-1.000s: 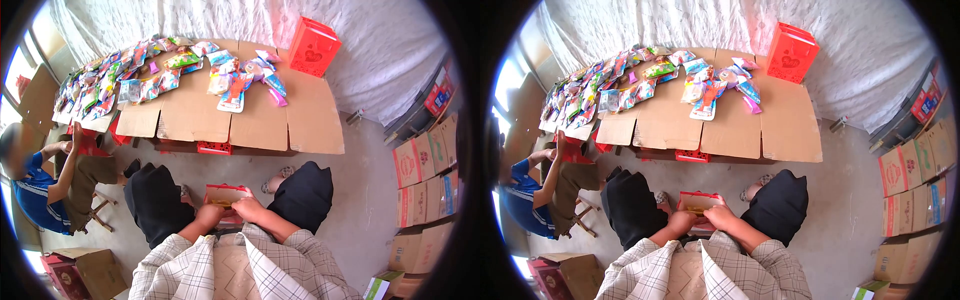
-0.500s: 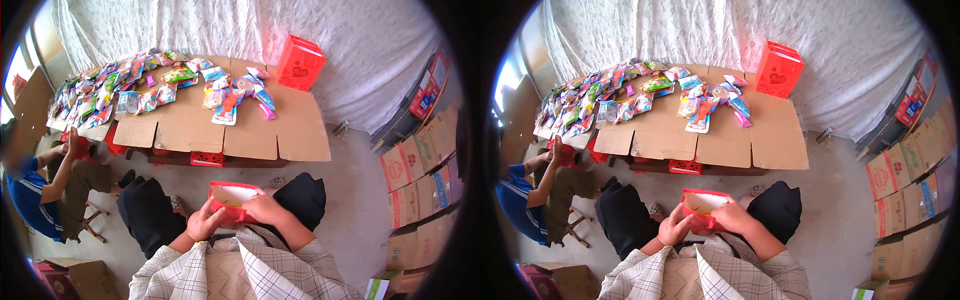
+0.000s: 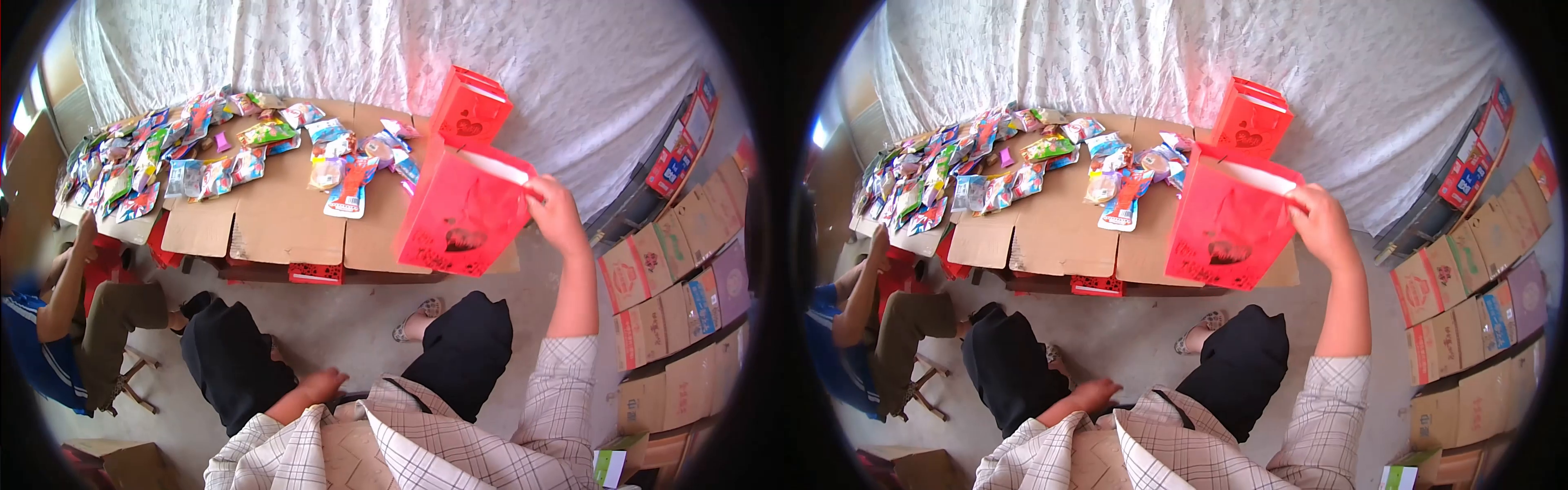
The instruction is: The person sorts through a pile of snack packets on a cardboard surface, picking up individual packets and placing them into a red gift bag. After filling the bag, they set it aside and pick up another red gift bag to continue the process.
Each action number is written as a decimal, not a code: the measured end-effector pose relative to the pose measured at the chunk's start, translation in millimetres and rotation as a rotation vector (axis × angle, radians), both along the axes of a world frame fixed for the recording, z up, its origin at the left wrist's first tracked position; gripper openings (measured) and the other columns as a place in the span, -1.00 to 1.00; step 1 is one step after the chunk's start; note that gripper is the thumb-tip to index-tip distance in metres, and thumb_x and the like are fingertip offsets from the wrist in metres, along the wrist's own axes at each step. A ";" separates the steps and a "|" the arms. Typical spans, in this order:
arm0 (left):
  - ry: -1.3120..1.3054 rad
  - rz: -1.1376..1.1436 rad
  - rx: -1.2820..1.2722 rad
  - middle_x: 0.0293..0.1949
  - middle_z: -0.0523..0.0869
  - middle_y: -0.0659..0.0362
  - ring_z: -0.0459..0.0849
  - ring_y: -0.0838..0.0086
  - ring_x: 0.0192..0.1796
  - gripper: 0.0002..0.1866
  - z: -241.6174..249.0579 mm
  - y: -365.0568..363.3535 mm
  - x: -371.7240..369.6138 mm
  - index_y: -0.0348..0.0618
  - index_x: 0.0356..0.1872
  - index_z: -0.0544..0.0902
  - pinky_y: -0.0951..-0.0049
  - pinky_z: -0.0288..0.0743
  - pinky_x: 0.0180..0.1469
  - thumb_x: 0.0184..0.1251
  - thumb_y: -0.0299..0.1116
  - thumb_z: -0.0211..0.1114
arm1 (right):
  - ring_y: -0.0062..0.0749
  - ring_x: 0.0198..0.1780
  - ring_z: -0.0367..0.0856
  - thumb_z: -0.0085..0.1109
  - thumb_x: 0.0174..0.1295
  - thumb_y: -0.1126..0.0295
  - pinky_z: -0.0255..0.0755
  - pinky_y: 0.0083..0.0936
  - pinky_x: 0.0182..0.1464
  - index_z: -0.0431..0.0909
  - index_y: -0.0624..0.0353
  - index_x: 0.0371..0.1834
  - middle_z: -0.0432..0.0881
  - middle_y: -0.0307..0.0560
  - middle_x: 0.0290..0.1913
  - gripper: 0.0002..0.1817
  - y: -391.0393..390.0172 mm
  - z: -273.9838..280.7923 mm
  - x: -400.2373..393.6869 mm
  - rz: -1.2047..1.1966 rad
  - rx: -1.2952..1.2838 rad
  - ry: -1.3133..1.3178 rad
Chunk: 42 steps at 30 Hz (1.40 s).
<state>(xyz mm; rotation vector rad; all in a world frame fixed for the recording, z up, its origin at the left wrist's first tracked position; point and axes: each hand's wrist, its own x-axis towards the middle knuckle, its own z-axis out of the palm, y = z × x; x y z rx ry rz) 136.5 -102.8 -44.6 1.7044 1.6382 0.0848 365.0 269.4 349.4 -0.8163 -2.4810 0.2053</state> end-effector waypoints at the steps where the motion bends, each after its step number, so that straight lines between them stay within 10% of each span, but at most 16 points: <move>1: -0.012 -0.031 -0.163 0.10 0.65 -0.04 0.68 -0.01 0.10 -0.55 -21.3 -1.4 -0.3 0.09 0.28 0.56 0.07 0.59 0.10 0.36 -0.21 0.26 | 0.02 -0.02 0.60 0.16 0.15 0.61 0.47 -0.28 0.05 0.58 0.32 -0.17 0.61 0.15 -0.16 -0.82 18.0 -0.7 -3.4 -0.005 0.002 0.001; 11: 0.101 -0.083 -0.009 -0.16 0.72 -0.02 0.74 0.03 -0.13 -0.70 -25.8 0.4 1.6 0.08 0.09 0.63 0.05 0.63 -0.18 0.37 -0.27 0.16 | 0.02 0.30 0.47 0.25 0.17 0.57 0.36 -0.24 0.34 0.62 0.26 -0.14 0.58 0.16 0.21 -0.82 165.6 -52.4 -39.2 -0.051 0.506 0.148; 17: 0.073 -0.124 -0.082 -0.15 0.71 -0.03 0.73 0.02 -0.11 -0.67 -23.1 6.6 1.5 0.08 0.12 0.62 0.03 0.62 -0.15 0.35 -0.24 0.18 | 0.04 0.51 0.26 0.29 0.22 0.47 0.19 -0.24 0.52 0.43 0.21 0.36 0.33 0.18 0.48 -0.41 208.3 -152.5 -13.2 -0.214 0.004 0.135; 34: 0.042 -0.161 -0.184 -0.17 0.69 -0.09 0.73 -0.02 -0.10 -0.66 -32.1 11.0 4.8 0.03 0.13 0.61 0.02 0.60 -0.13 0.42 -0.21 0.07 | -0.06 0.56 0.18 0.27 0.28 0.29 0.17 -0.28 0.53 0.26 0.13 0.50 0.25 0.13 0.54 -0.29 180.7 -247.7 -15.5 -0.271 -0.371 -0.027; 42: 0.018 -0.228 -0.251 -0.15 0.68 -0.08 0.71 -0.03 -0.09 -0.62 -21.8 25.6 8.5 0.02 0.16 0.59 0.03 0.57 -0.11 0.39 -0.17 0.11 | 0.00 0.54 0.21 0.30 0.27 0.18 0.17 -0.22 0.51 0.10 0.19 0.56 0.22 0.24 0.52 -0.15 225.2 -254.7 -13.5 -0.425 -0.479 0.484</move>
